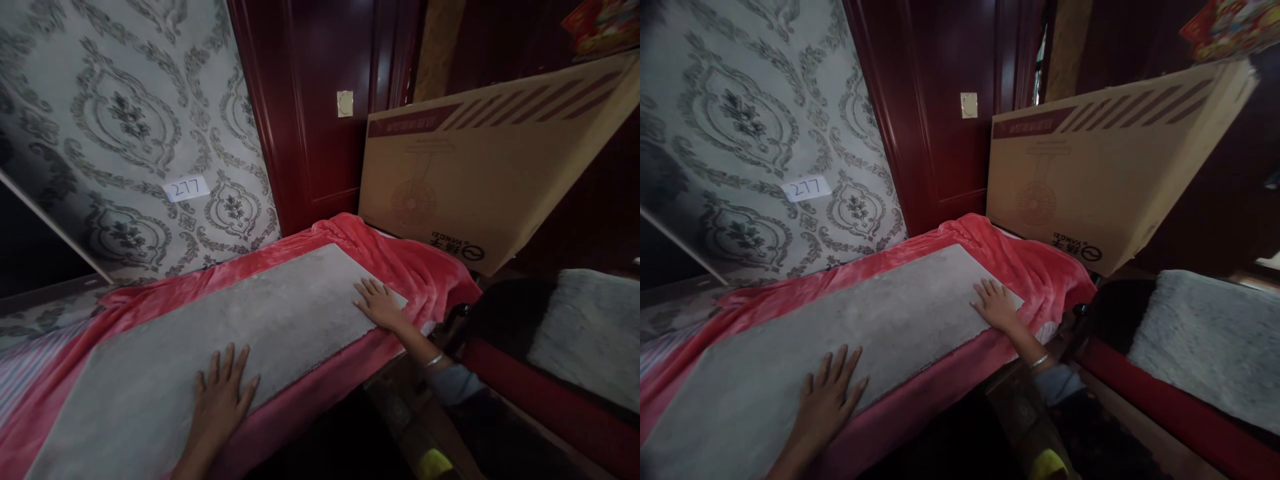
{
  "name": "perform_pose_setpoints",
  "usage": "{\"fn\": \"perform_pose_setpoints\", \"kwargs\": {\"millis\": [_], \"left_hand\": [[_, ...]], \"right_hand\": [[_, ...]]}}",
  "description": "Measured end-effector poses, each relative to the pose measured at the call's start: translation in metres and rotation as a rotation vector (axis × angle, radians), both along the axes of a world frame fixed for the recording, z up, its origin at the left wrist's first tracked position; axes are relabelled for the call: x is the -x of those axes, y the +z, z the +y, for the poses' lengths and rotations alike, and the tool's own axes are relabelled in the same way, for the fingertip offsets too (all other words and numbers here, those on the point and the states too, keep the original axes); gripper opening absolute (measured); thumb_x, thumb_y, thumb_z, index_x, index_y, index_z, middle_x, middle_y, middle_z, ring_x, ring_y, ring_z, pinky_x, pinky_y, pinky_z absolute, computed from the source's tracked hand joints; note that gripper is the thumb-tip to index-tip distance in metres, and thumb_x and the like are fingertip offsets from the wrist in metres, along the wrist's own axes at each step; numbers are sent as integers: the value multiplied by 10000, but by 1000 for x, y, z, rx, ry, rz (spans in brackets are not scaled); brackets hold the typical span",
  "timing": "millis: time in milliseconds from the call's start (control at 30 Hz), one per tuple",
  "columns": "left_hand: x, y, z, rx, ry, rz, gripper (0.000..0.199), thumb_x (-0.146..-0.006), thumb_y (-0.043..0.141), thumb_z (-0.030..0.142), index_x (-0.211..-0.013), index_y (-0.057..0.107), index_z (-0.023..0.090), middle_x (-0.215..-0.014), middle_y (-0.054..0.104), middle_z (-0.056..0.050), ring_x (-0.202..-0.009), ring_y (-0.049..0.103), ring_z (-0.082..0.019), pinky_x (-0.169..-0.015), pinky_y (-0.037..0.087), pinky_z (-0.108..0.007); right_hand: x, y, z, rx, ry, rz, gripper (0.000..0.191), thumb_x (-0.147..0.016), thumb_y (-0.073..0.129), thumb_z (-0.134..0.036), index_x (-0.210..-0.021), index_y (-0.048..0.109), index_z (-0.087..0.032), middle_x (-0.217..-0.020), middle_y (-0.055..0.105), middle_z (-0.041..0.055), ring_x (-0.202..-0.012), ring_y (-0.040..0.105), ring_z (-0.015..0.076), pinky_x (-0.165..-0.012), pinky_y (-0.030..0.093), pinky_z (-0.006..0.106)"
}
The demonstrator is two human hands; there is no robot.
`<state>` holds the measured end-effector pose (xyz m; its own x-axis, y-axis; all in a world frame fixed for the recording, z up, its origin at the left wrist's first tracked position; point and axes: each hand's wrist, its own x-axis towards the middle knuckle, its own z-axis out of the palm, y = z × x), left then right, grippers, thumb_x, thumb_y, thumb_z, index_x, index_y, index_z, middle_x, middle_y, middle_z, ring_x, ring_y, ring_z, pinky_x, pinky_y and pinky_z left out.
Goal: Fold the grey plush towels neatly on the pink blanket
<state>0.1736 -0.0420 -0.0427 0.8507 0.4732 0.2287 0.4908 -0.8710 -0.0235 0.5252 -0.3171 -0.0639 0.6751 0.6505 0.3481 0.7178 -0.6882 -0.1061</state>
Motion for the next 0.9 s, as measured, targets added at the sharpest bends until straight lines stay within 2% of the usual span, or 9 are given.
{"fn": "perform_pose_setpoints", "kwargs": {"millis": [133,300,400,467,567,633,700,767,900], "left_hand": [[4,5,-7,-1,34,96,645,-946,350,539,-1515,420,245,-1618,307,-120,-1497,244,-396,-1138,241,-682],[12,9,-7,49,-21,219,633,-957,325,507,-1540,360,260,-1640,233,-67,-1525,168,-341,-1189,212,-622],[9,26,5,137,-67,311,660,-929,400,505,-1542,358,262,-1637,230,-61,-1517,188,-343,-1187,260,-592],[-4,46,13,220,-105,375,650,-894,481,464,-1504,446,241,-1596,345,-88,-1478,310,-345,-1166,342,-529],[-45,79,16,336,-201,372,516,-922,450,399,-1391,594,239,-1413,605,-87,-1305,567,-276,-1093,452,-407],[-85,91,11,376,-306,286,474,-958,393,392,-1342,627,242,-1352,655,-70,-1241,617,-241,-1064,476,-380],[-130,90,3,391,-442,196,442,-970,387,380,-1297,647,239,-1347,658,-65,-1240,614,-225,-1090,455,-381],[-178,82,-5,360,-536,115,459,-964,409,353,-1364,587,215,-1454,569,-86,-1349,522,-223,-1159,381,-396],[-259,66,-11,286,-543,175,535,-980,369,341,-1486,444,188,-1598,368,-118,-1494,302,-246,-1223,245,-483]], "right_hand": [[7,-3,-9,20,-35,58,611,-1007,308,-547,-1511,447,-229,-1583,385,135,-1465,325,307,-1162,259,561],[25,30,3,120,-124,187,644,-1006,312,-551,-1525,426,-187,-1585,368,175,-1467,304,346,-1162,210,586],[39,48,25,84,-51,187,650,-1006,299,-567,-1549,388,-219,-1624,291,154,-1490,242,365,-1164,191,598],[47,51,41,70,25,203,655,-1002,309,-581,-1564,356,-248,-1649,226,129,-1508,190,363,-1171,184,589],[54,46,55,105,83,257,679,-984,349,-615,-1572,331,-276,-1656,207,108,-1513,164,372,-1173,162,596],[56,41,58,128,86,281,695,-973,372,-630,-1575,317,-286,-1658,199,96,-1513,159,374,-1176,141,600],[57,39,57,133,83,287,697,-971,385,-628,-1576,309,-290,-1660,191,90,-1516,150,369,-1181,124,596],[58,39,56,127,81,286,692,-971,393,-621,-1576,307,-295,-1661,189,85,-1518,143,363,-1183,116,591],[59,42,56,104,81,299,682,-965,410,-615,-1568,326,-308,-1661,188,74,-1521,139,354,-1186,103,587]]}}
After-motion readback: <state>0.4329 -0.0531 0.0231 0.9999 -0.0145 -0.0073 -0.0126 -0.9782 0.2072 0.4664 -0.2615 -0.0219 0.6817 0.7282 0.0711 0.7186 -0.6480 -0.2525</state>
